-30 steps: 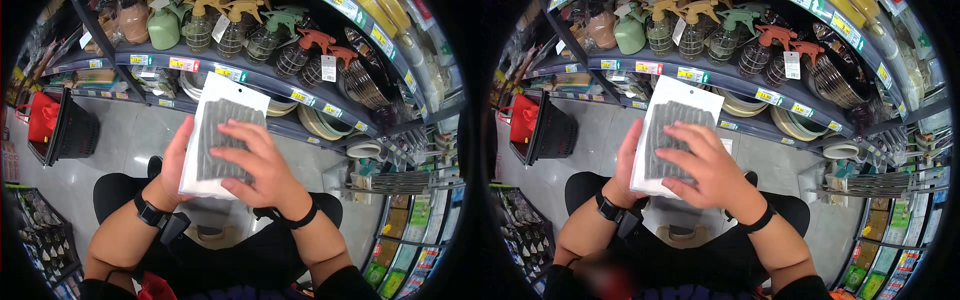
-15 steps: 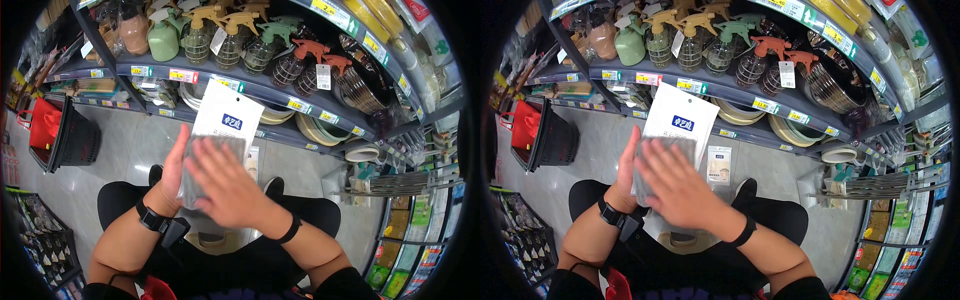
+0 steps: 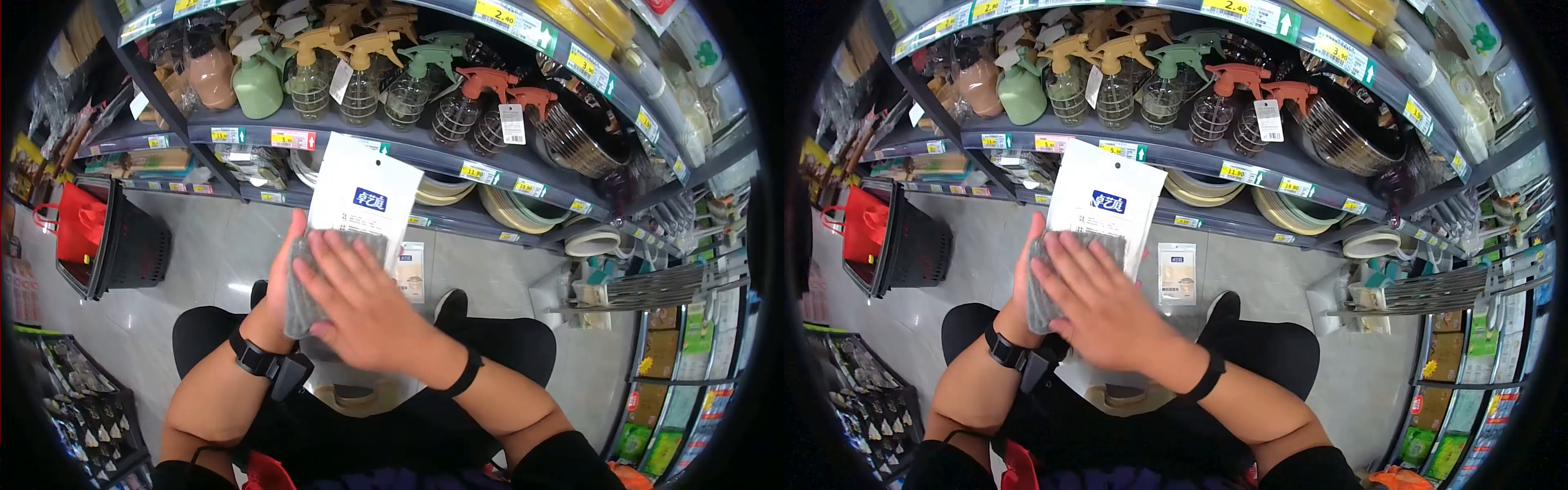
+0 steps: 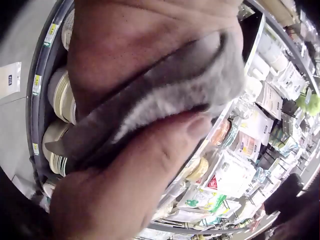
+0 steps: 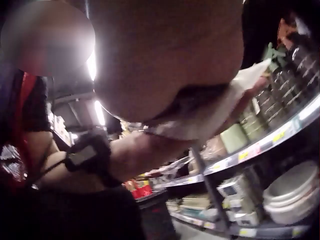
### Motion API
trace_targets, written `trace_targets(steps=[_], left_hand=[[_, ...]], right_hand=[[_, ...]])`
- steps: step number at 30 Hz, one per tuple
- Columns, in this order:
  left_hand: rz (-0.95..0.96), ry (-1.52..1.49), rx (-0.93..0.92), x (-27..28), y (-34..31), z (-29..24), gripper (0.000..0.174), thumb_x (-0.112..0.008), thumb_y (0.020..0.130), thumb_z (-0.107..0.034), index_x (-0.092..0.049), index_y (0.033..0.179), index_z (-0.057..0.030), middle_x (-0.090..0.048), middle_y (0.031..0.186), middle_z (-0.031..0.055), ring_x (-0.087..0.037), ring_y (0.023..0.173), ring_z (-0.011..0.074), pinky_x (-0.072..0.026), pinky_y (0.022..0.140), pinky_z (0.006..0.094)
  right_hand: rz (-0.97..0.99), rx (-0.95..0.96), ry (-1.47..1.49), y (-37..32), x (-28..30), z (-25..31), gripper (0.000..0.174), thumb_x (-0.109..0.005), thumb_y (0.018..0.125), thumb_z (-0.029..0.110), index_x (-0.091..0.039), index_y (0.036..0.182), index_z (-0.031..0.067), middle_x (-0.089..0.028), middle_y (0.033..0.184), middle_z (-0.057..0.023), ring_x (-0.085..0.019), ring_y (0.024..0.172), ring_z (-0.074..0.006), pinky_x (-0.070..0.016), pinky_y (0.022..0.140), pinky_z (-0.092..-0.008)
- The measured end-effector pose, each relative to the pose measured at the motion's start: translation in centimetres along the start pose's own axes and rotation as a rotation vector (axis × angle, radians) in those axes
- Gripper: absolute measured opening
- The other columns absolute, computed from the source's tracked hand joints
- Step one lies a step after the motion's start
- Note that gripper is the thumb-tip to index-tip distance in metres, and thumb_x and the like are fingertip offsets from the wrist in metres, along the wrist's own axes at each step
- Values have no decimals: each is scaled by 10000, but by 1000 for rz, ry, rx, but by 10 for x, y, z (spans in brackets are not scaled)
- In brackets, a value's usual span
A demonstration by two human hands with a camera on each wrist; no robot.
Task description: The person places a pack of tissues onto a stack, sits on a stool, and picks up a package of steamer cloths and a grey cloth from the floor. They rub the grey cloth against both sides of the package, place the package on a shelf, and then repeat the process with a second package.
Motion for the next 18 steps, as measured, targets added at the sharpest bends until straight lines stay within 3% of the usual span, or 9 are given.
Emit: trace_targets(steps=[1,4,5,8,9,12,13,16,18], left_hand=[[-71,15,-39,-15,-5,-1,798,-392,1078,-713,-404,1632,-139,-499,1613,169,-543,1448,325,-473,1183,497],[33,166,20,-26,-5,16,792,-398,1090,-682,-357,1662,-136,-487,1623,161,-532,1461,333,-474,1183,505],[87,102,45,-31,-4,22,777,-398,1104,-650,-321,1682,-137,-479,1629,160,-522,1470,343,-467,1189,515],[-105,105,-115,-28,-5,10,764,-375,1105,-657,-337,1675,-150,-469,1639,158,-511,1479,348,-441,1207,527],[-205,122,-63,6,-2,4,769,-335,1102,-680,-349,1671,-164,-432,1669,155,-488,1497,349,-410,1228,534],[-43,71,-74,-22,-5,1,786,-316,1095,-699,-345,1672,-166,-416,1680,151,-475,1507,348,-403,1231,533],[-12,143,-150,-47,1,3,805,-334,1089,-704,-331,1676,-152,-427,1669,155,-478,1504,352,-417,1221,534],[65,213,-32,-46,1,18,834,-350,1082,-710,-305,1684,-134,-434,1660,167,-465,1513,354,-402,1232,536],[71,21,-69,-35,3,13,810,-371,1091,-670,-338,1671,-107,-465,1636,184,-482,1496,357,-390,1236,534]], right_hand=[[-2,-3,-51,0,6,-5,854,-659,987,355,-283,1671,7,-234,1722,-320,-197,1622,-478,-161,1301,-623],[-251,-274,-135,-2,59,-53,872,-679,982,368,-284,1667,2,-248,1717,-323,-210,1618,-477,-168,1305,-607],[-253,-280,-135,-5,60,-55,897,-710,967,350,-276,1667,-4,-252,1716,-324,-217,1617,-474,-172,1307,-597],[-50,-168,-28,-7,21,-12,880,-710,962,332,-298,1660,-10,-257,1718,-320,-220,1620,-463,-174,1309,-590],[-62,-80,77,-9,10,6,865,-721,948,334,-341,1649,-4,-264,1728,-292,-220,1627,-438,-179,1313,-578],[-71,-23,-27,-4,20,-3,899,-756,905,275,-334,1648,-3,-278,1721,-290,-259,1603,-481,-193,1302,-590],[-108,-112,-127,-2,41,-19,857,-729,935,326,-366,1640,3,-312,1724,-241,-277,1610,-414,-221,1294,-579],[-296,-279,-127,-11,74,-54,814,-720,935,318,-410,1614,-6,-351,1701,-245,-295,1600,-417,-223,1294,-571],[-181,-217,-79,-10,58,-30,801,-714,940,313,-413,1614,0,-349,1704,-241,-295,1601,-418,-221,1295,-570]])
Point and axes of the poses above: each hand's wrist, its own y-axis towards the middle knuckle, its own x-axis out of the back of the hand, z = x × y, the point moved 10 cm from there along y, towards the middle knuckle
